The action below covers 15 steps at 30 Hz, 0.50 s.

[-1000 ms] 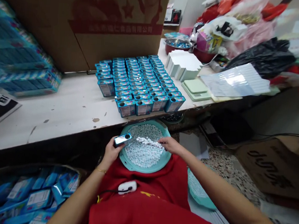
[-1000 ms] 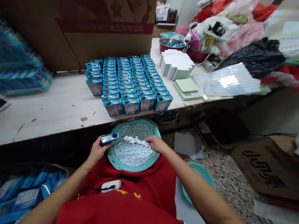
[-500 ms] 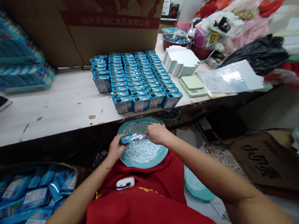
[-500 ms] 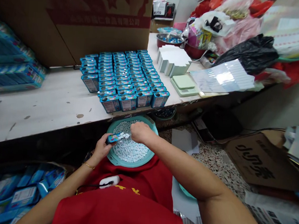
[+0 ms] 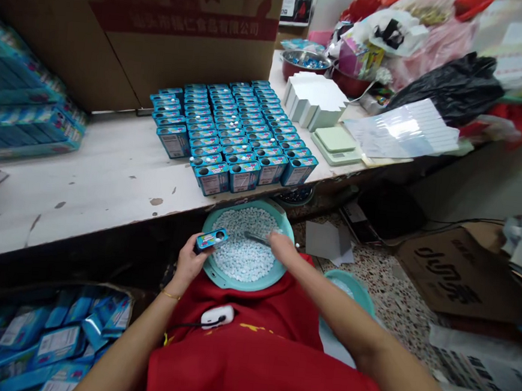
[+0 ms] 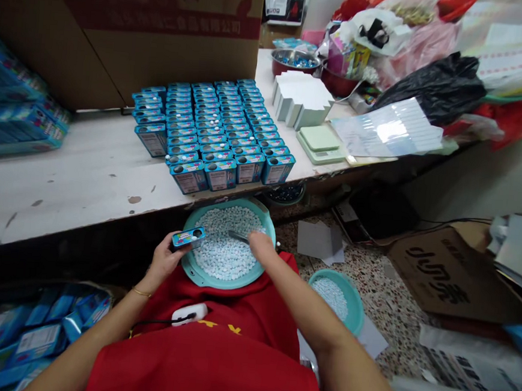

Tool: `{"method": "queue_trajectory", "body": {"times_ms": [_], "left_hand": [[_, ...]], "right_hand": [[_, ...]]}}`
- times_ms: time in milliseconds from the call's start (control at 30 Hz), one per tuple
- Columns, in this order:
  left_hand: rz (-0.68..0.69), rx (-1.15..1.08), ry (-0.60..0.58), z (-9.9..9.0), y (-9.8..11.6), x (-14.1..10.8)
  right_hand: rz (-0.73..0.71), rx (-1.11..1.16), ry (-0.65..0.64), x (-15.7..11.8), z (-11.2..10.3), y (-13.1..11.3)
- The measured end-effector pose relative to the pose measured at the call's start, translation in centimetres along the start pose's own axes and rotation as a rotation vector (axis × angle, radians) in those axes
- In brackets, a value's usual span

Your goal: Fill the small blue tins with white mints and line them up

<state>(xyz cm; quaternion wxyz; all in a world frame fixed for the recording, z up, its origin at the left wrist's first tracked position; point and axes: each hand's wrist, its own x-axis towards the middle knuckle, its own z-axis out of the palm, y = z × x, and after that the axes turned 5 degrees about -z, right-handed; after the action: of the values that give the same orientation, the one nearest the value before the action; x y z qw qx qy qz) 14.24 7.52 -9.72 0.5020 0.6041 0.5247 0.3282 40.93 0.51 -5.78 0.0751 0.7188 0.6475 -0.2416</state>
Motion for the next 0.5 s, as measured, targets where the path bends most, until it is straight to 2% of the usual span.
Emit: {"method": "queue_trajectory", "body": {"times_ms": [100,200,367,500], "left_hand": [[0.006,-0.027,0.019,-0.1,-0.4,0.2],[0.015,-0.033,0.037,0.1,-0.8,0.6],[0.003,-0.044,0.019,0.1,-0.2,0.8],[-0.007,-0.044,0.043,-0.3,0.3,0.6]], "right_hand": [[-0.031,0.030,-0.038,1.3,4.7,-2.5],[-0.091,0.125,-0.046,1.9,6.8,-3.8],[-0.160,0.367,-0.082,2.6,6.9,-1.4],[-0.184,0.454,-0.100,2.1,4.8,1.2]]}}
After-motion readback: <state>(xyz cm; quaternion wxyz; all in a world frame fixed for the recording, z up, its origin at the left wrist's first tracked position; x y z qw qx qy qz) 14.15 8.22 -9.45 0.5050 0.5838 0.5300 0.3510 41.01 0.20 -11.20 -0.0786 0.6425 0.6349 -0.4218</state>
